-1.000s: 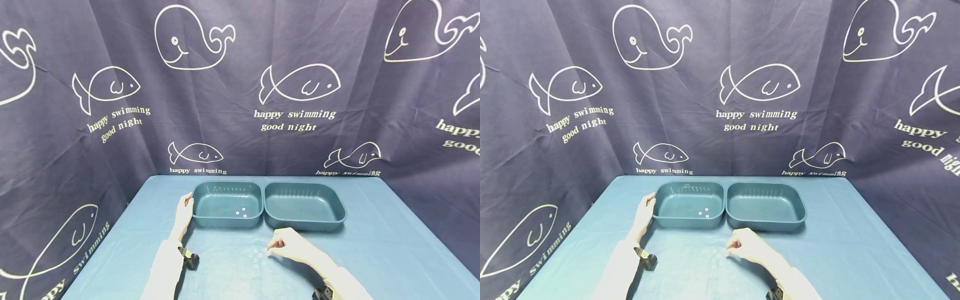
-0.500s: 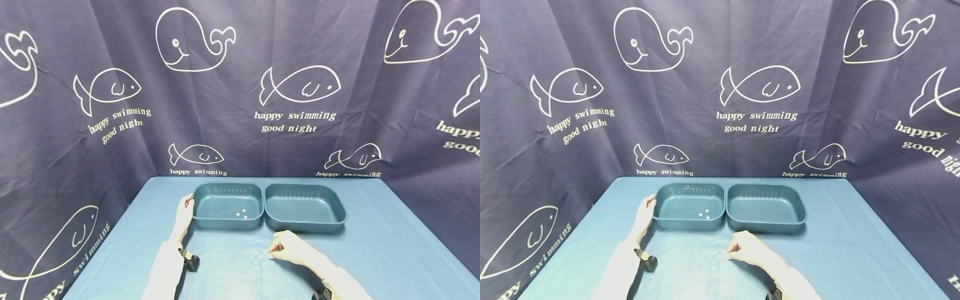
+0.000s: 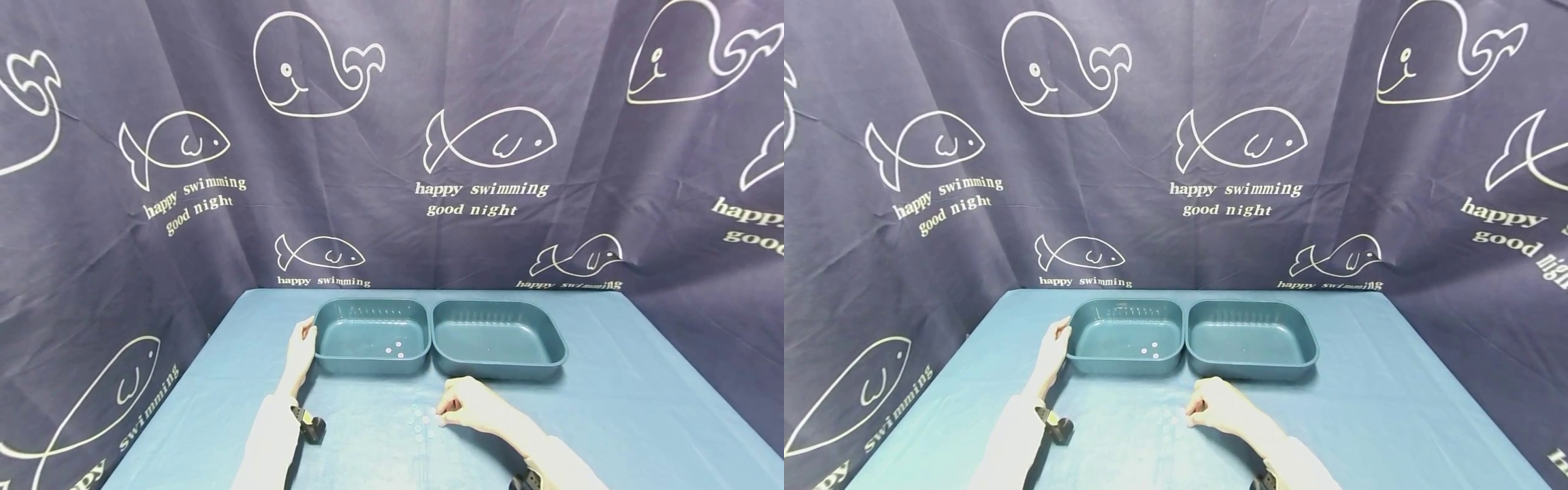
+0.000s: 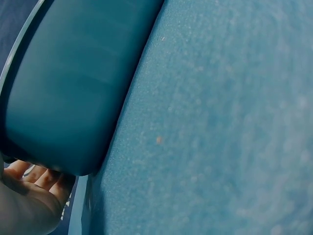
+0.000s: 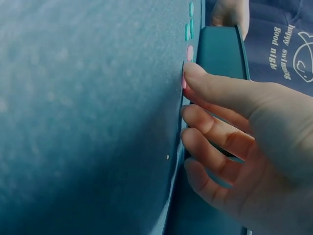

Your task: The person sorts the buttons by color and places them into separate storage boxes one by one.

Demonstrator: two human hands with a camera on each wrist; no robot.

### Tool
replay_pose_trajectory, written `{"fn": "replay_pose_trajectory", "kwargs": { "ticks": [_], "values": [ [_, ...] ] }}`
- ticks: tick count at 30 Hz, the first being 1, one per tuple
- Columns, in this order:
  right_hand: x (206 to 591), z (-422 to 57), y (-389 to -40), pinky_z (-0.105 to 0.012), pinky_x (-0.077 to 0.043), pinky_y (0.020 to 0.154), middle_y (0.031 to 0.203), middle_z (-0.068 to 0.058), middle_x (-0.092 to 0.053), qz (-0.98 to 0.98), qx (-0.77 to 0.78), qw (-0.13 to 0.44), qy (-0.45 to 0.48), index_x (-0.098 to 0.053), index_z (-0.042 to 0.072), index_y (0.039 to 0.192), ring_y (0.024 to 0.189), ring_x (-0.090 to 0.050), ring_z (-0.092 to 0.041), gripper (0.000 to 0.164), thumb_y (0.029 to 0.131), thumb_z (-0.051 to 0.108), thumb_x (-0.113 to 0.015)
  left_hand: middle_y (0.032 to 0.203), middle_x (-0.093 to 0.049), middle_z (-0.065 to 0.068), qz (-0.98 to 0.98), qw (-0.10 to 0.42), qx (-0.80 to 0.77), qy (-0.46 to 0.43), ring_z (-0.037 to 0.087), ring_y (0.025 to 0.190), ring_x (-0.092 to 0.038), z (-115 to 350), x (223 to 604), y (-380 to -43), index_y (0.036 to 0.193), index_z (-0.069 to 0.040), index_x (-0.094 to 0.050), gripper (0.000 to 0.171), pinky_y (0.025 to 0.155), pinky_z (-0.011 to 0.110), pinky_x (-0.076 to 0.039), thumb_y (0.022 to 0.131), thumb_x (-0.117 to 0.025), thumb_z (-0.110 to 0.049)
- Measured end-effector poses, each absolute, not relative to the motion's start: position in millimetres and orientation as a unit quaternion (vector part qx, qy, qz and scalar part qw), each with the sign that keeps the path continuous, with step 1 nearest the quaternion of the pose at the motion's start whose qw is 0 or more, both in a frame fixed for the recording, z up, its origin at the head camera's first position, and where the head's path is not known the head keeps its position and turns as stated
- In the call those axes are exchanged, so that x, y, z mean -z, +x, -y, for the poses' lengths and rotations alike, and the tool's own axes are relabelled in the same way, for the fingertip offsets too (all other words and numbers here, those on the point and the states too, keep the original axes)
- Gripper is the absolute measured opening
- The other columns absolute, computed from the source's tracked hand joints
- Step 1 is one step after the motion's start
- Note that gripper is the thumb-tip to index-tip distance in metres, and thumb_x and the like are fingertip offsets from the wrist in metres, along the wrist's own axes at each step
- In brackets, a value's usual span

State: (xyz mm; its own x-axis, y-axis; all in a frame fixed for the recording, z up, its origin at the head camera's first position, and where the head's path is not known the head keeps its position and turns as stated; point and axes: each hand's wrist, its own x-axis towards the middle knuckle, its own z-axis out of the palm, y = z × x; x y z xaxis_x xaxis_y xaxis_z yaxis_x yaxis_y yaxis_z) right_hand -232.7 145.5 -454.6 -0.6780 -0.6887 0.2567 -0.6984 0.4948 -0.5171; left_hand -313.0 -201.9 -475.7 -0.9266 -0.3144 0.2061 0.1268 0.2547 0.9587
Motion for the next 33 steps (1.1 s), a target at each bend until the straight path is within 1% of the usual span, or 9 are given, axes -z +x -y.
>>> {"fn": "replay_pose_trajectory", "kwargs": {
  "ticks": [4, 11, 16, 19, 24, 33],
  "values": [
    [454.4, -144.3, -232.2, -0.008, -0.041, 0.054, 0.066, 0.006, -0.056, 0.864, -0.306, 0.011, 0.4, -0.075, 0.011, 0.074, 0.06, -0.049, 0.003, 0.007, 0.069, 0.013, -0.078, 0.137, -0.043, 0.029, 0.77, 0.182, 0.608, 0.058, 0.04, 0.131, -0.039, 202.0, 475.7, -313.4, 0.131, 0.008, -0.042, 0.036, 0.112, 0.047, -0.03, 0.097, -0.041, -0.004],
    [453.8, -142.9, -231.3, -0.006, -0.038, 0.054, 0.064, 0.009, -0.056, 0.858, -0.276, 0.05, 0.43, -0.074, 0.011, 0.07, 0.059, -0.048, 0.004, 0.007, 0.068, 0.014, -0.079, 0.136, -0.044, 0.03, 0.769, 0.183, 0.61, 0.056, 0.041, 0.13, -0.039, 201.6, 474.8, -312.5, 0.131, 0.009, -0.042, 0.036, 0.112, 0.048, -0.031, 0.097, -0.04, -0.003],
    [452.4, -142.3, -231.8, -0.007, -0.039, 0.054, 0.065, 0.009, -0.055, 0.864, -0.273, 0.033, 0.422, -0.074, 0.011, 0.072, 0.06, -0.049, 0.002, 0.005, 0.069, 0.013, -0.078, 0.136, -0.043, 0.03, 0.77, 0.181, 0.609, 0.057, 0.041, 0.13, -0.039, 202.1, 474.5, -313.2, 0.131, 0.009, -0.042, 0.037, 0.112, 0.049, -0.03, 0.097, -0.04, -0.004],
    [454.0, -143.2, -232.5, -0.008, -0.041, 0.055, 0.067, 0.009, -0.055, 0.868, -0.281, 0.015, 0.408, -0.074, 0.012, 0.072, 0.061, -0.049, 0.003, 0.004, 0.07, 0.013, -0.077, 0.137, -0.043, 0.03, 0.771, 0.18, 0.608, 0.058, 0.041, 0.131, -0.038, 202.0, 474.6, -313.0, 0.132, 0.009, -0.042, 0.037, 0.112, 0.048, -0.03, 0.097, -0.04, -0.004],
    [456.8, -145.7, -233.8, -0.01, -0.043, 0.054, 0.068, 0.007, -0.056, 0.862, -0.31, 0.005, 0.4, -0.073, 0.012, 0.072, 0.061, -0.049, 0.004, 0.004, 0.071, 0.014, -0.077, 0.136, -0.043, 0.03, 0.771, 0.183, 0.608, 0.055, 0.041, 0.13, -0.039, 201.7, 474.7, -313.1, 0.131, 0.009, -0.042, 0.037, 0.112, 0.048, -0.03, 0.097, -0.04, -0.003],
    [450.8, -146.6, -232.3, -0.01, -0.042, 0.054, 0.069, 0.009, -0.055, 0.859, -0.324, 0.028, 0.397, -0.075, 0.013, 0.077, 0.063, -0.05, 0.001, 0.004, 0.075, 0.016, -0.075, 0.137, -0.043, 0.03, 0.772, 0.181, 0.607, 0.059, 0.041, 0.13, -0.039, 202.2, 474.8, -313.0, 0.131, 0.009, -0.042, 0.037, 0.112, 0.048, -0.03, 0.097, -0.04, -0.004]
  ]
}}
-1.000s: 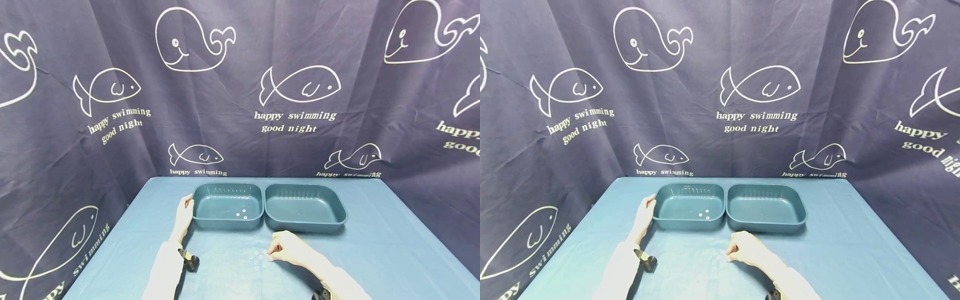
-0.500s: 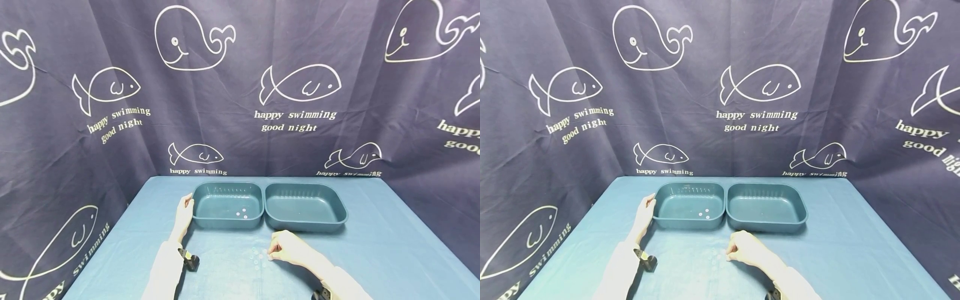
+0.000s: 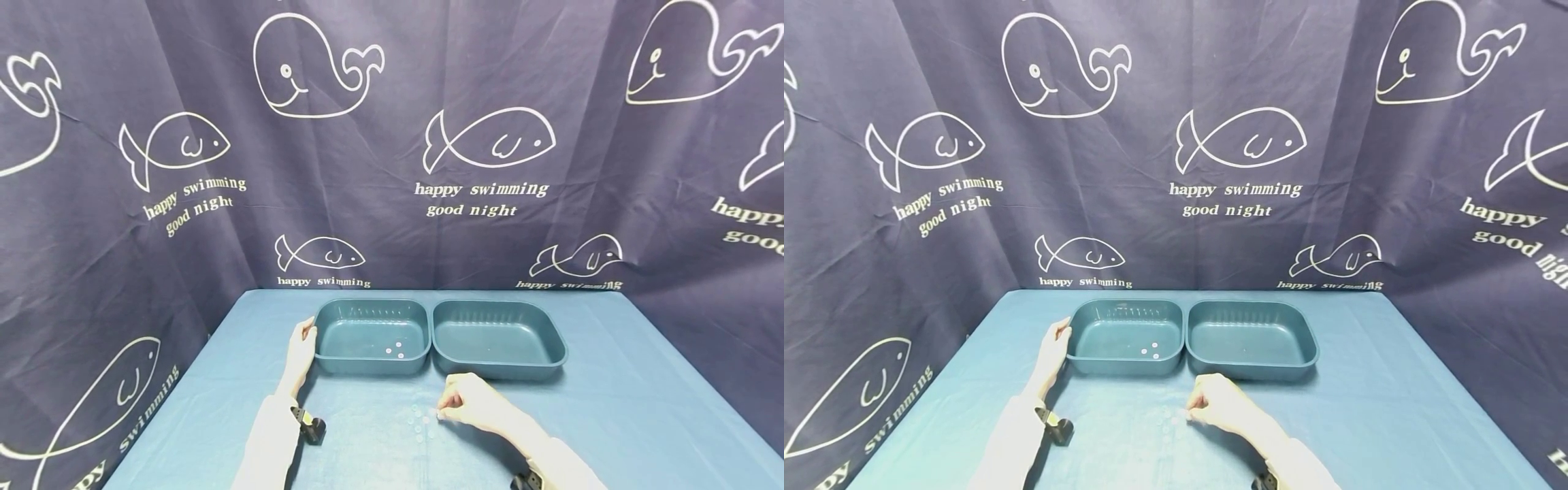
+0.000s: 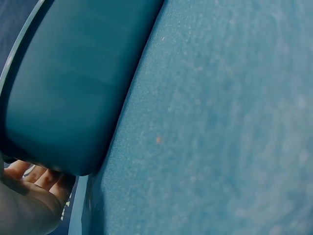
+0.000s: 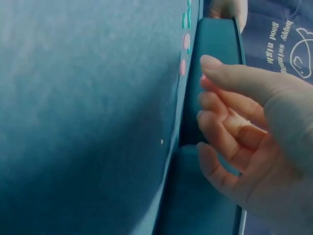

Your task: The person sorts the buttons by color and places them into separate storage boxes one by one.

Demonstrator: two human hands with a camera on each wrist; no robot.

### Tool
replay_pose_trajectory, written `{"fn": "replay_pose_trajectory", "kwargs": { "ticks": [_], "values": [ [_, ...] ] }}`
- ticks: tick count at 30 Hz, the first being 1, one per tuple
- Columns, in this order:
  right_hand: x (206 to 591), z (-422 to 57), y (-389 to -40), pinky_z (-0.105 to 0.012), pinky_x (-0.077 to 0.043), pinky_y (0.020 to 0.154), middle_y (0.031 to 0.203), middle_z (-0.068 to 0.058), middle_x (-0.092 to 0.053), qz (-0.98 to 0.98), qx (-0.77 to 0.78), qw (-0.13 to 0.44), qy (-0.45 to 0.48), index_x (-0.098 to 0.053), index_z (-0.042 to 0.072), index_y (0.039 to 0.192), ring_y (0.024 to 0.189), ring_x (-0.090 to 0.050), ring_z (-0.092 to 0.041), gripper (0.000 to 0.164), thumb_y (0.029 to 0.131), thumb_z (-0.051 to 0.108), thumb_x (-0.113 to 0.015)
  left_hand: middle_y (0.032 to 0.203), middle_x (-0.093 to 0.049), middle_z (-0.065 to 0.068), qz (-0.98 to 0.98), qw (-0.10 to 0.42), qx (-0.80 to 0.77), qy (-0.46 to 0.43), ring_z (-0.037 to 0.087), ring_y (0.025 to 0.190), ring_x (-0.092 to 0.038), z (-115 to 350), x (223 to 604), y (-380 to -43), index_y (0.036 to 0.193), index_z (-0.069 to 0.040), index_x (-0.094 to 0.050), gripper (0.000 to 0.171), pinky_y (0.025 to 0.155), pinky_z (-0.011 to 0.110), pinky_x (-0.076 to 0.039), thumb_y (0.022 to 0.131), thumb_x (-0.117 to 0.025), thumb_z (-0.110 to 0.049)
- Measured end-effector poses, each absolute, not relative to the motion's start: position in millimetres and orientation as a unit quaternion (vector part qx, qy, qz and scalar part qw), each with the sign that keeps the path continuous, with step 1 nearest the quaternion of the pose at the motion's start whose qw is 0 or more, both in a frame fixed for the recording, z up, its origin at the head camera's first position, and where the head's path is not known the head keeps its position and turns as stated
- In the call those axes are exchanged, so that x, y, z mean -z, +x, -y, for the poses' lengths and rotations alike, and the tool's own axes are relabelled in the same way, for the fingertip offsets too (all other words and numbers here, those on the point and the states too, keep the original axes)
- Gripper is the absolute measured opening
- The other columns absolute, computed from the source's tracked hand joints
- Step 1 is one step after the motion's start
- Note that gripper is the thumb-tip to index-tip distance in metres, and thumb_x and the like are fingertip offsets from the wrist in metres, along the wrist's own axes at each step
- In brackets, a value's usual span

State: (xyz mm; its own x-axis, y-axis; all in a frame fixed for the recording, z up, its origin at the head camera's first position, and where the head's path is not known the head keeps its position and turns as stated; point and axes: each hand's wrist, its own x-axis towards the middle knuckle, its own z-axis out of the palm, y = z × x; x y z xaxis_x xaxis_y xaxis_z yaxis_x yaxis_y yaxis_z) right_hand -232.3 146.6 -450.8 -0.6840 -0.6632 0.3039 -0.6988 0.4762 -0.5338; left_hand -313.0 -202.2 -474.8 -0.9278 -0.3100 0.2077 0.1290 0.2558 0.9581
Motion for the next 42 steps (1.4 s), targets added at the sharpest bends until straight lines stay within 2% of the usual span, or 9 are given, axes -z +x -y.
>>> {"fn": "replay_pose_trajectory", "kwargs": {
  "ticks": [9, 16, 23, 33, 42],
  "values": [
    [445, -149, -232, -0.01, -0.043, 0.056, 0.07, 0.014, -0.054, 0.86, -0.336, 0.041, 0.382, -0.076, 0.011, 0.082, 0.063, -0.048, 0.005, 0.008, 0.075, 0.015, -0.075, 0.135, -0.044, 0.031, 0.769, 0.19, 0.607, 0.054, 0.042, 0.129, -0.04, 201, 475, -312, 0.13, 0.01, -0.042, 0.036, 0.112, 0.049, -0.031, 0.096, -0.04, -0.002],
    [441, -150, -231, -0.014, -0.045, 0.057, 0.07, 0.013, -0.054, 0.852, -0.368, 0.037, 0.371, -0.076, 0.012, 0.084, 0.064, -0.051, 0.0, 0.008, 0.078, 0.016, -0.073, 0.136, -0.043, 0.029, 0.77, 0.188, 0.607, 0.059, 0.041, 0.13, -0.039, 202, 474, -313, 0.131, 0.008, -0.043, 0.037, 0.112, 0.048, -0.03, 0.097, -0.041, -0.004],
    [434, -151, -232, -0.014, -0.044, 0.057, 0.072, 0.011, -0.056, 0.848, -0.345, 0.085, 0.392, -0.076, 0.013, 0.083, 0.066, -0.055, -0.005, 0.006, 0.077, 0.014, -0.072, 0.137, -0.042, 0.03, 0.768, 0.181, 0.612, 0.055, 0.041, 0.131, -0.037, 204, 474, -313, 0.132, 0.009, -0.041, 0.037, 0.113, 0.047, -0.029, 0.097, -0.04, -0.004],
    [427, -149, -234, -0.012, -0.043, 0.056, 0.071, 0.01, -0.055, 0.841, -0.346, 0.123, 0.398, -0.074, 0.014, 0.082, 0.066, -0.055, -0.006, 0.006, 0.077, 0.013, -0.073, 0.139, -0.041, 0.029, 0.771, 0.176, 0.609, 0.06, 0.041, 0.132, -0.036, 203, 475, -312, 0.133, 0.008, -0.04, 0.038, 0.113, 0.047, -0.028, 0.097, -0.04, -0.005],
    [424, -145, -242, -0.019, -0.046, 0.057, 0.072, 0.008, -0.057, 0.827, -0.409, 0.097, 0.374, -0.072, 0.013, 0.086, 0.065, -0.053, -0.013, 0.009, 0.078, 0.016, -0.075, 0.137, -0.041, 0.031, 0.769, 0.181, 0.611, 0.053, 0.042, 0.131, -0.037, 203, 474, -313, 0.132, 0.01, -0.04, 0.037, 0.113, 0.048, -0.029, 0.098, -0.039, -0.004]
  ]
}}
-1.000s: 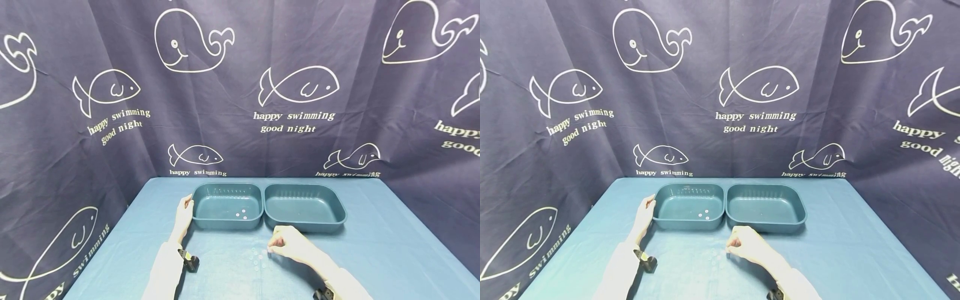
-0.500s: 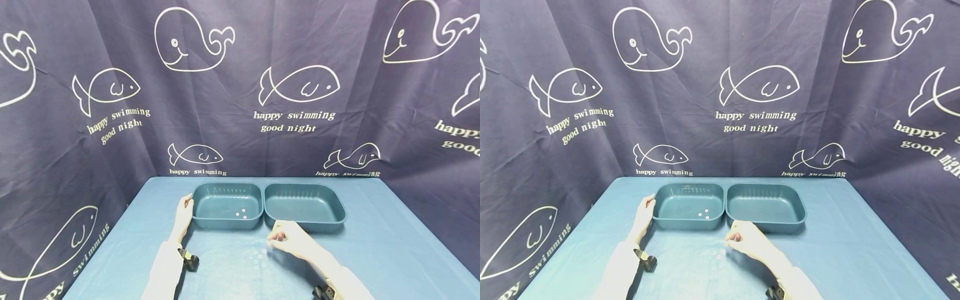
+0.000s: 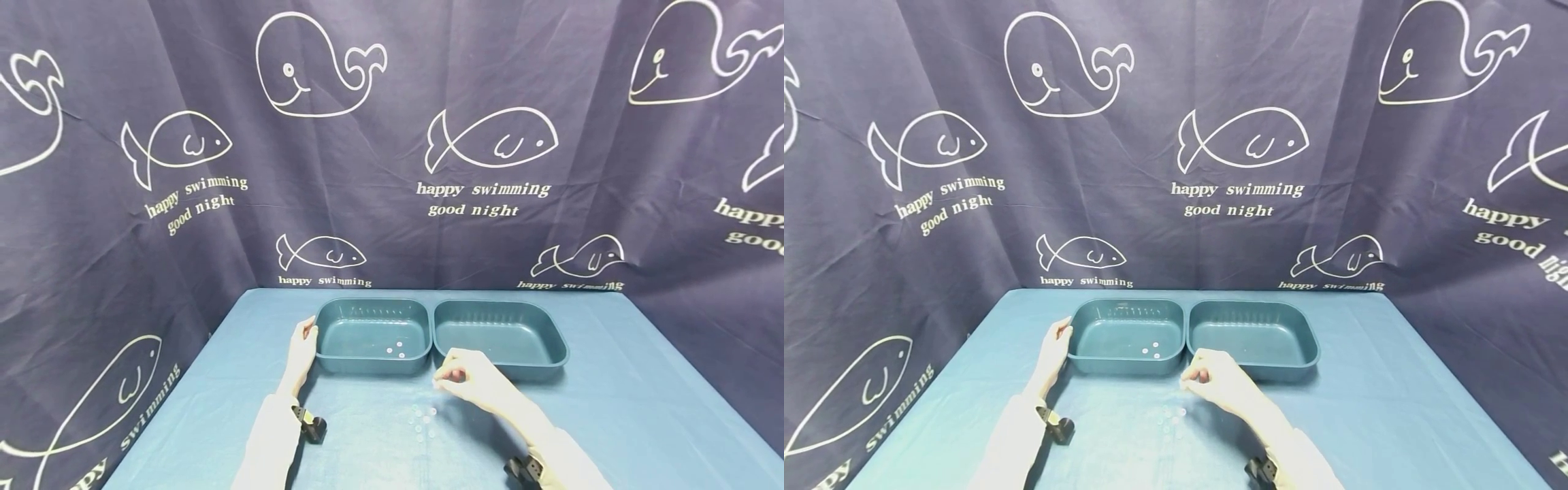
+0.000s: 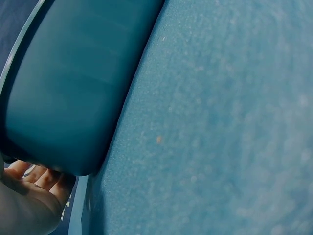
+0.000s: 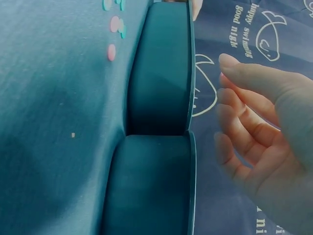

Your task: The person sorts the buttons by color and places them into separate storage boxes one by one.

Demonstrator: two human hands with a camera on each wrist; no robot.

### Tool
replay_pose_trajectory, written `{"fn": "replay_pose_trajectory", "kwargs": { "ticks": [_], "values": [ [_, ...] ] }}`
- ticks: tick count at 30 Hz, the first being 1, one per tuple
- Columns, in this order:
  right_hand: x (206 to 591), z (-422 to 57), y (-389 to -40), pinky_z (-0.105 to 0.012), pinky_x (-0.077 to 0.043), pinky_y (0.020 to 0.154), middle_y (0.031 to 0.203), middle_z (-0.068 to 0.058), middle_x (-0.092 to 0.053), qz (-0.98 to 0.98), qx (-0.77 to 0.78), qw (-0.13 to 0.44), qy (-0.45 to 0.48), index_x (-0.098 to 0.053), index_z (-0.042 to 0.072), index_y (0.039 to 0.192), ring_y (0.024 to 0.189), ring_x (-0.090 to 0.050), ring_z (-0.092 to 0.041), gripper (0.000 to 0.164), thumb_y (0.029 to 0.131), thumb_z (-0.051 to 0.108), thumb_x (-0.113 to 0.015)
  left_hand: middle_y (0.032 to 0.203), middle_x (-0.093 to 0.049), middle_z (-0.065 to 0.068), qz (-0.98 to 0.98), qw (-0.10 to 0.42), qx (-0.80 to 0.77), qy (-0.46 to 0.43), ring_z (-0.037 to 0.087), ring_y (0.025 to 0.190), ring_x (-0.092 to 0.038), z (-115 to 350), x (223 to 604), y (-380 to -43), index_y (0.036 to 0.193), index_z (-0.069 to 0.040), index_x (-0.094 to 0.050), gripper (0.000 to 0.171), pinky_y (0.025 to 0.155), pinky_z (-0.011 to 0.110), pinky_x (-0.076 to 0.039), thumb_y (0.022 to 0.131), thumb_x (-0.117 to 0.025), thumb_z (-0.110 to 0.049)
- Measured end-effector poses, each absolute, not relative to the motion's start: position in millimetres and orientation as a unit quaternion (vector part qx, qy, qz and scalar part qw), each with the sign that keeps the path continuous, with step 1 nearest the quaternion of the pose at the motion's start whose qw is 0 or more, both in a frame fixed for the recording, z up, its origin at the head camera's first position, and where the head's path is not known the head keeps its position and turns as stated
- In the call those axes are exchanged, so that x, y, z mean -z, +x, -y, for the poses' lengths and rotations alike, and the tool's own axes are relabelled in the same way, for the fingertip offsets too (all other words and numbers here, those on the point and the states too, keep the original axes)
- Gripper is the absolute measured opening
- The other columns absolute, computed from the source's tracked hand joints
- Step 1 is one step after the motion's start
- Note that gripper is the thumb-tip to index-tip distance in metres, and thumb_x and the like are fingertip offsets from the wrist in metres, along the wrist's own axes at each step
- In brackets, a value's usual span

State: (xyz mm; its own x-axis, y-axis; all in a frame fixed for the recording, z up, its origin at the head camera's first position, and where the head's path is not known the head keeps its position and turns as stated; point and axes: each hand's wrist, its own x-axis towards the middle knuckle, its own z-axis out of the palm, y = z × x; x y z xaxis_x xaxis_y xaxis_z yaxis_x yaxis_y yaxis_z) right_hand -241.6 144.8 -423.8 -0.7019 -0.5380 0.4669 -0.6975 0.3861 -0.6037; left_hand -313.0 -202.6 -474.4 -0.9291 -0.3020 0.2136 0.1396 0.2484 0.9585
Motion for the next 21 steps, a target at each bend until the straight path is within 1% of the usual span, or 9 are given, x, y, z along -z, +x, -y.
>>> {"fn": "replay_pose_trajectory", "kwargs": {
  "ticks": [7, 8, 10, 13, 15, 17, 18, 21],
  "values": [
    [421, -138, -248, -0.018, -0.045, 0.056, 0.072, 0.009, -0.058, 0.827, -0.418, 0.103, 0.363, -0.072, 0.015, 0.085, 0.064, -0.053, -0.01, 0.009, 0.077, 0.018, -0.076, 0.137, -0.043, 0.03, 0.767, 0.18, 0.613, 0.057, 0.041, 0.13, -0.038, 203, 473, -312, 0.131, 0.009, -0.041, 0.037, 0.112, 0.048, -0.03, 0.097, -0.04, -0.004],
    [420, -137, -248, -0.018, -0.045, 0.057, 0.072, 0.009, -0.059, 0.827, -0.421, 0.102, 0.359, -0.072, 0.016, 0.085, 0.064, -0.053, -0.01, 0.01, 0.077, 0.018, -0.076, 0.137, -0.043, 0.03, 0.767, 0.18, 0.613, 0.057, 0.041, 0.131, -0.038, 203, 472, -311, 0.132, 0.009, -0.041, 0.037, 0.112, 0.048, -0.03, 0.097, -0.04, -0.004],
    [413, -133, -245, -0.019, -0.046, 0.057, 0.072, 0.007, -0.06, 0.827, -0.426, 0.1, 0.353, -0.072, 0.014, 0.085, 0.064, -0.054, -0.014, 0.01, 0.076, 0.016, -0.076, 0.136, -0.043, 0.031, 0.767, 0.183, 0.613, 0.056, 0.041, 0.13, -0.039, 204, 473, -311, 0.131, 0.01, -0.041, 0.037, 0.112, 0.048, -0.031, 0.097, -0.04, -0.004],
    [411, -130, -248, -0.018, -0.045, 0.057, 0.071, 0.007, -0.059, 0.825, -0.424, 0.109, 0.356, -0.072, 0.015, 0.085, 0.063, -0.053, -0.014, 0.01, 0.076, 0.015, -0.077, 0.136, -0.044, 0.03, 0.766, 0.181, 0.614, 0.057, 0.041, 0.13, -0.039, 204, 474, -312, 0.131, 0.009, -0.042, 0.036, 0.112, 0.047, -0.031, 0.097, -0.04, -0.004],
    [412, -128, -251, -0.018, -0.045, 0.055, 0.071, 0.007, -0.059, 0.823, -0.419, 0.119, 0.365, -0.073, 0.014, 0.084, 0.061, -0.051, -0.01, 0.01, 0.075, 0.013, -0.077, 0.135, -0.046, 0.029, 0.761, 0.19, 0.619, 0.05, 0.04, 0.129, -0.041, 205, 478, -314, 0.13, 0.008, -0.044, 0.036, 0.112, 0.047, -0.031, 0.097, -0.041, -0.006],
    [416, -128, -258, -0.016, -0.043, 0.053, 0.071, 0.01, -0.059, 0.819, -0.413, 0.133, 0.376, -0.072, 0.015, 0.083, 0.06, -0.048, -0.002, 0.011, 0.074, 0.013, -0.077, 0.134, -0.047, 0.028, 0.756, 0.202, 0.622, 0.039, 0.04, 0.128, -0.042, 206, 483, -315, 0.13, 0.006, -0.045, 0.037, 0.111, 0.048, -0.031, 0.097, -0.043, -0.011],
    [416, -127, -260, -0.016, -0.043, 0.053, 0.071, 0.01, -0.06, 0.818, -0.412, 0.136, 0.379, -0.073, 0.015, 0.083, 0.06, -0.048, -0.001, 0.011, 0.074, 0.013, -0.078, 0.132, -0.05, 0.024, 0.746, 0.219, 0.629, 0.023, 0.035, 0.127, -0.045, 208, 490, -319, 0.129, 0.003, -0.048, 0.036, 0.11, 0.043, -0.035, 0.097, -0.045, -0.015],
    [414, -124, -265, -0.015, -0.042, 0.052, 0.072, 0.009, -0.06, 0.813, -0.411, 0.141, 0.387, -0.073, 0.013, 0.083, 0.06, -0.046, 0.002, 0.01, 0.074, 0.013, -0.077, 0.131, -0.051, 0.024, 0.743, 0.232, 0.627, 0.008, 0.035, 0.126, -0.046, 209, 495, -321, 0.128, 0.001, -0.049, 0.038, 0.109, 0.045, -0.035, 0.097, -0.047, -0.02]
  ]
}}
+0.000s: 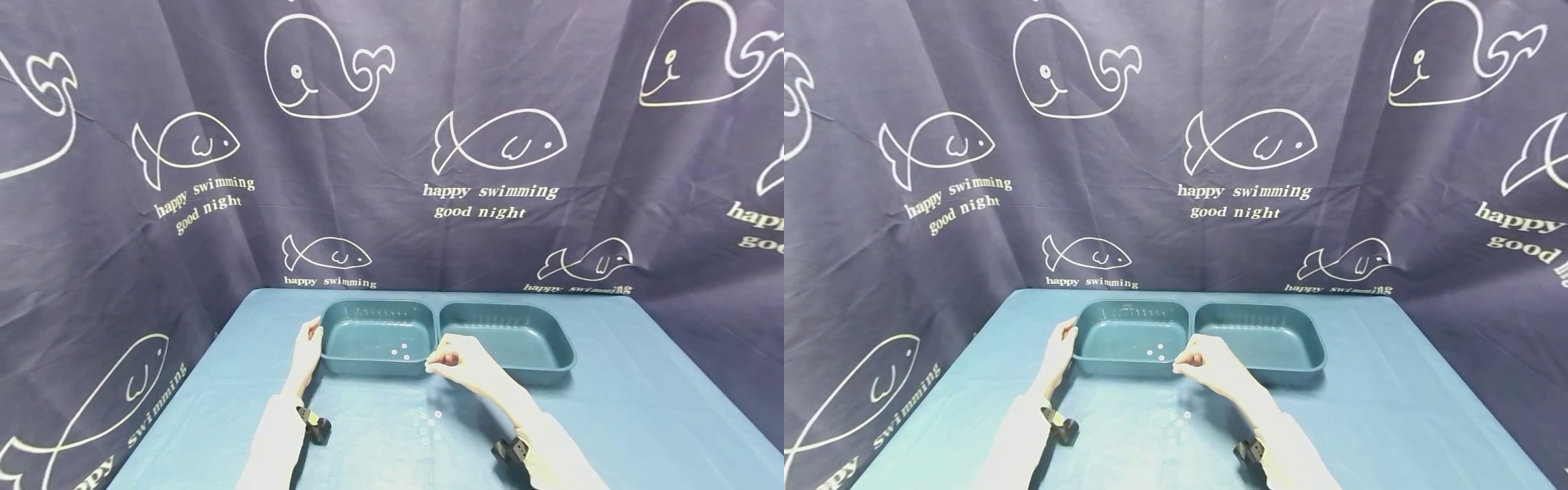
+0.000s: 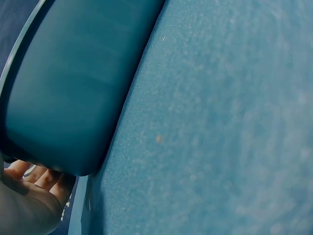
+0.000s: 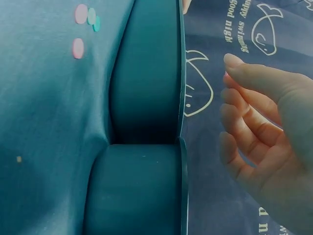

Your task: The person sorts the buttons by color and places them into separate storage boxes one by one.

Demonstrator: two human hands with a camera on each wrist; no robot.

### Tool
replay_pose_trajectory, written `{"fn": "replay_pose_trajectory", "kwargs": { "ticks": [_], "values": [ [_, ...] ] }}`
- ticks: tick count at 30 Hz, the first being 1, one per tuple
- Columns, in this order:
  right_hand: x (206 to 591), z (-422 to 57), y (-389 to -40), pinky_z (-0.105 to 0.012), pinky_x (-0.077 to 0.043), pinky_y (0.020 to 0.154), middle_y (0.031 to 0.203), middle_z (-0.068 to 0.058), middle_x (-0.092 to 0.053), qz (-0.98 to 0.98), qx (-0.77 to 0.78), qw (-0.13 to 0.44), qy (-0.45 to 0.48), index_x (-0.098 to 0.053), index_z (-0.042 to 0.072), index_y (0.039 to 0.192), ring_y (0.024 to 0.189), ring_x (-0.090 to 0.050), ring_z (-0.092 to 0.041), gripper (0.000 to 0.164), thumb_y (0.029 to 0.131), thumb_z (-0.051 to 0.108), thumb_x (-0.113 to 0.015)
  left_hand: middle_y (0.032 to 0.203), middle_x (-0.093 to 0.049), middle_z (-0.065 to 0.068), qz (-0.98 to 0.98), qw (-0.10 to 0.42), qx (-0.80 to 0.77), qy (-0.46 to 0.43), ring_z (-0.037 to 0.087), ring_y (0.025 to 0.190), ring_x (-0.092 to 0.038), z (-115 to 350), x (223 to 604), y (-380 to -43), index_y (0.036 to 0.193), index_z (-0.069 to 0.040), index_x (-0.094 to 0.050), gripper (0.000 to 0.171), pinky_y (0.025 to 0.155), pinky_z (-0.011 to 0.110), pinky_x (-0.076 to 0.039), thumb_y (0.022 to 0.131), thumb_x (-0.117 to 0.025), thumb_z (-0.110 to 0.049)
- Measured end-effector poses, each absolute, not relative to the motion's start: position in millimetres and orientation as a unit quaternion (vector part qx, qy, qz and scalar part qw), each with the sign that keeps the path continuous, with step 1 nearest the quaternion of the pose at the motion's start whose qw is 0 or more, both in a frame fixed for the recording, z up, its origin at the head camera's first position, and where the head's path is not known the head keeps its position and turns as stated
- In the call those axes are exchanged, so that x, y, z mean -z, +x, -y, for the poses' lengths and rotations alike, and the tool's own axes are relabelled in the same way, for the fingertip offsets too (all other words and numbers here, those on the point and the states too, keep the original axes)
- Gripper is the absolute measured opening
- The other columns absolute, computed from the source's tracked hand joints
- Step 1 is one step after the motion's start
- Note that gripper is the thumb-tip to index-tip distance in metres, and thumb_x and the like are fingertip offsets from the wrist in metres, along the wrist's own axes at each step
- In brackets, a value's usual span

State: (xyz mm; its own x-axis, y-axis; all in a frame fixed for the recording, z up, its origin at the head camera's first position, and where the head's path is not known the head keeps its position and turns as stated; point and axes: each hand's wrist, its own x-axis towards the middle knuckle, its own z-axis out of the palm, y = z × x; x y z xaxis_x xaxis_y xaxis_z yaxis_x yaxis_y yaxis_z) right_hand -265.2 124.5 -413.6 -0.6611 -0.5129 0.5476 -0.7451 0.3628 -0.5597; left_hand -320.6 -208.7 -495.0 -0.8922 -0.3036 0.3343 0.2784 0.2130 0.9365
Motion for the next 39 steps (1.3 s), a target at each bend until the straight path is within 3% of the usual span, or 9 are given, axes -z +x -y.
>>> {"fn": "replay_pose_trajectory", "kwargs": {
  "ticks": [9, 20, 27, 39],
  "values": [
    [408, -120, -277, -0.015, -0.041, 0.053, 0.072, 0.008, -0.062, 0.827, -0.384, 0.139, 0.387, -0.075, 0.013, 0.083, 0.061, -0.046, 0.003, 0.009, 0.075, 0.015, -0.077, 0.137, -0.043, 0.029, 0.775, 0.179, 0.603, 0.06, 0.041, 0.131, -0.038, 201, 477, -315, 0.132, 0.008, -0.042, 0.037, 0.112, 0.049, -0.03, 0.098, -0.041, -0.008],
    [403, -110, -289, -0.017, -0.041, 0.054, 0.07, 0.008, -0.061, 0.851, -0.389, 0.1, 0.338, -0.074, 0.014, 0.083, 0.061, -0.044, 0.002, 0.01, 0.075, 0.019, -0.077, 0.137, -0.043, 0.029, 0.769, 0.183, 0.61, 0.061, 0.041, 0.131, -0.038, 201, 475, -314, 0.131, 0.008, -0.043, 0.037, 0.113, 0.049, -0.029, 0.097, -0.042, -0.005],
    [405, -102, -298, -0.016, -0.039, 0.052, 0.066, 0.009, -0.054, 0.854, -0.373, 0.104, 0.348, -0.076, 0.012, 0.082, 0.06, -0.042, 0.002, 0.008, 0.075, 0.017, -0.076, 0.137, -0.044, 0.029, 0.768, 0.183, 0.611, 0.06, 0.04, 0.131, -0.038, 203, 476, -315, 0.131, 0.008, -0.043, 0.037, 0.113, 0.047, -0.03, 0.097, -0.041, -0.005],
    [409, -95, -311, -0.016, -0.04, 0.053, 0.067, 0.008, -0.056, 0.86, -0.363, 0.088, 0.347, -0.076, 0.011, 0.082, 0.06, -0.044, 0.001, 0.008, 0.076, 0.017, -0.075, 0.136, -0.044, 0.029, 0.769, 0.188, 0.609, 0.06, 0.04, 0.13, -0.039, 203, 477, -315, 0.131, 0.008, -0.043, 0.036, 0.112, 0.047, -0.03, 0.097, -0.042, -0.004]
  ]
}}
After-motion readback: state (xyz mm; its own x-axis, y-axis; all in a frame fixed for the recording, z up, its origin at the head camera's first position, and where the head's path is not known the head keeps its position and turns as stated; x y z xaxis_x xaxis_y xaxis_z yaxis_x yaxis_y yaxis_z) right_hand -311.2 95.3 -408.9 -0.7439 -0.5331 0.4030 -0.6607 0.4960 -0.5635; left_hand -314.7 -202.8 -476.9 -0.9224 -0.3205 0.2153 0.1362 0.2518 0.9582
